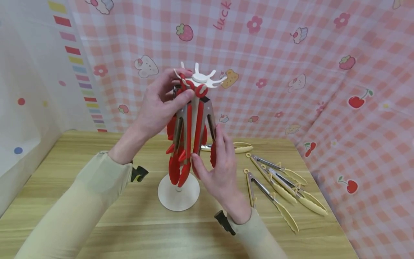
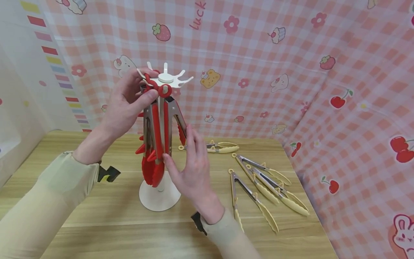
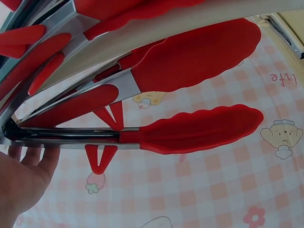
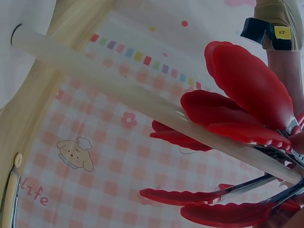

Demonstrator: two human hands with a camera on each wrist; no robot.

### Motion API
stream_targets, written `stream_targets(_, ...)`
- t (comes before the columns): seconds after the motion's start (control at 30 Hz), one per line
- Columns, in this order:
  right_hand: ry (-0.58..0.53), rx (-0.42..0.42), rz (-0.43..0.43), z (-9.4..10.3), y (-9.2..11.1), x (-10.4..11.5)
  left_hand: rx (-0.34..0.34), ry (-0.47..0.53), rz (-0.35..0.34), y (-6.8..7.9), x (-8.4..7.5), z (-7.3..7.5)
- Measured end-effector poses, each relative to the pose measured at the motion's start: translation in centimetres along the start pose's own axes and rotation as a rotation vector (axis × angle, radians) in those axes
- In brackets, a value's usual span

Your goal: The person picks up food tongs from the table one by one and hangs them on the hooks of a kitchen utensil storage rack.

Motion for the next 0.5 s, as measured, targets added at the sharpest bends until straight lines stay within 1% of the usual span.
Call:
stream_targets(0.1, -0.012, -0.005, -0.018, -0.4, 0.1, 0.2, 0.009, -0.010, -0.012, -0.1, 0.0, 0.1)
stream_targets(0.23, -0.026, -0.018, -0.038, -0.9, 0.3, 0.6, 0.021, 0.006, -0.017, -0.1, 0.0, 0.1)
stream_targets(0.33, -0.024, -0.035, -0.041, -1.2, 0.4, 0.8, 0.027, 0.025, -0.019, -0.2, 0.0, 0.2)
stream_targets(0.5, -0.025, -0.062, -0.037, -1.8, 0.5, 0.8, 0.026, 0.026, -0.021, -0.2, 0.0, 0.3)
Point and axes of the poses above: each hand's wrist, its own y-axis away from the middle knuckle, its own z-axis out of the back of the hand, x = y × z, the point moved 2 cm from there along -y, towards the middle knuckle, and after that the axes turned 6 degrees about z, right-handed, at the moved point
